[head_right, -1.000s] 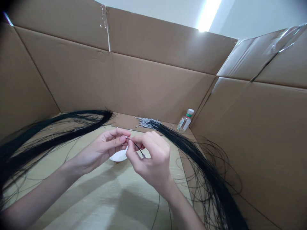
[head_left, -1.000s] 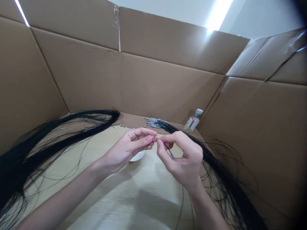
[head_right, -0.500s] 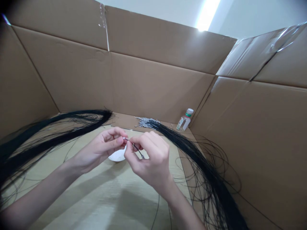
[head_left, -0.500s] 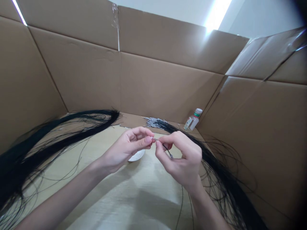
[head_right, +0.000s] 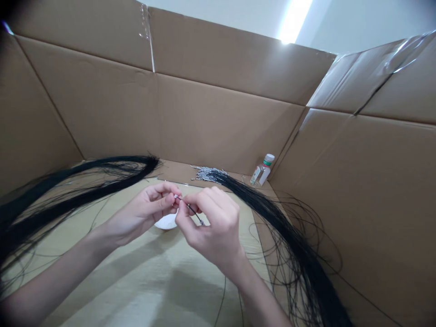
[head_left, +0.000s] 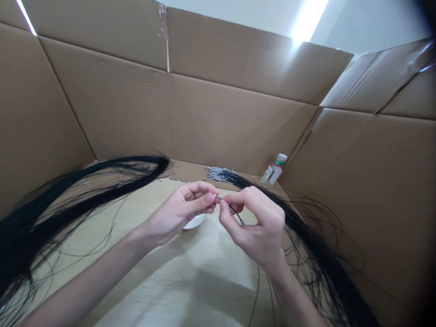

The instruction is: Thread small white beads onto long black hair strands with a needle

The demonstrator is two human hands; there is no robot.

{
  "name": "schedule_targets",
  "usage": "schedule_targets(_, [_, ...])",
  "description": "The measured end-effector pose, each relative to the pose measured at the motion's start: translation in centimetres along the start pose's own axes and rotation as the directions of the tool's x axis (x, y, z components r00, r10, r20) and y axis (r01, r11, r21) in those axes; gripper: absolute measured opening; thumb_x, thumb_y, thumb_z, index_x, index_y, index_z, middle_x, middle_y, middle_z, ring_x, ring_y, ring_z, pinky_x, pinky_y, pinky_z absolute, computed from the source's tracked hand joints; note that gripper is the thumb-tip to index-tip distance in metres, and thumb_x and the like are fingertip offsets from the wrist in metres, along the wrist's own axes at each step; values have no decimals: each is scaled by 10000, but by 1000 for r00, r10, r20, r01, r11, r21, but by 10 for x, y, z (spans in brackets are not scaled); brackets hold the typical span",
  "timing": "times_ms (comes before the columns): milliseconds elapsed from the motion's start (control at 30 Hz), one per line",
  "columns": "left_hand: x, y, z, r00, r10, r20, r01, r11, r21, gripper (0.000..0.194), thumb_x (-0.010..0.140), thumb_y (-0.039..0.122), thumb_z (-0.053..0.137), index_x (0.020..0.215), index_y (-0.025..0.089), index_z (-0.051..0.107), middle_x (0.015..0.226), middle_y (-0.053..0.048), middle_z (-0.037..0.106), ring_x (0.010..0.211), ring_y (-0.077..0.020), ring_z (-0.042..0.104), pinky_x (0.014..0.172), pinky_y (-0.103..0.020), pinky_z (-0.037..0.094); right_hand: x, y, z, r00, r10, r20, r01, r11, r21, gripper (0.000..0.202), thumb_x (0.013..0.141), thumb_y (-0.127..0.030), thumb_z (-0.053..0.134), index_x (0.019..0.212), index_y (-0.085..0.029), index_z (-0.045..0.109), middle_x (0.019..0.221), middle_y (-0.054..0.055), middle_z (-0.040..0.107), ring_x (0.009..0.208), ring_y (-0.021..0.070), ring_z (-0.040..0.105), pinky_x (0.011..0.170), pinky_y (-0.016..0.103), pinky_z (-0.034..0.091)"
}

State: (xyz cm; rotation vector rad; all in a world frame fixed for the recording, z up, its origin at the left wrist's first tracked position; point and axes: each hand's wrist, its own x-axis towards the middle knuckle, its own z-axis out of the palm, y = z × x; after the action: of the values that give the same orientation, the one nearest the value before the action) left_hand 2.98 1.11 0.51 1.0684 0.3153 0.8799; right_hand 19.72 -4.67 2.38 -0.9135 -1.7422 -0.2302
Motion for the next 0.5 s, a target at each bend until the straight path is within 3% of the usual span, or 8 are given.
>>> schedule_targets(500, [0, -1, 2, 997, -62, -34, 61, 997, -37, 105, 885, 286, 797, 897, 190, 754, 796, 18, 656, 684, -73, 595, 591, -141, 518, -1, -1, 3, 999, -33, -4, 33, 999, -28, 159, 881, -82, 648, 779, -202, 669, 600, -23, 620, 549, 135, 513, 549, 306, 404])
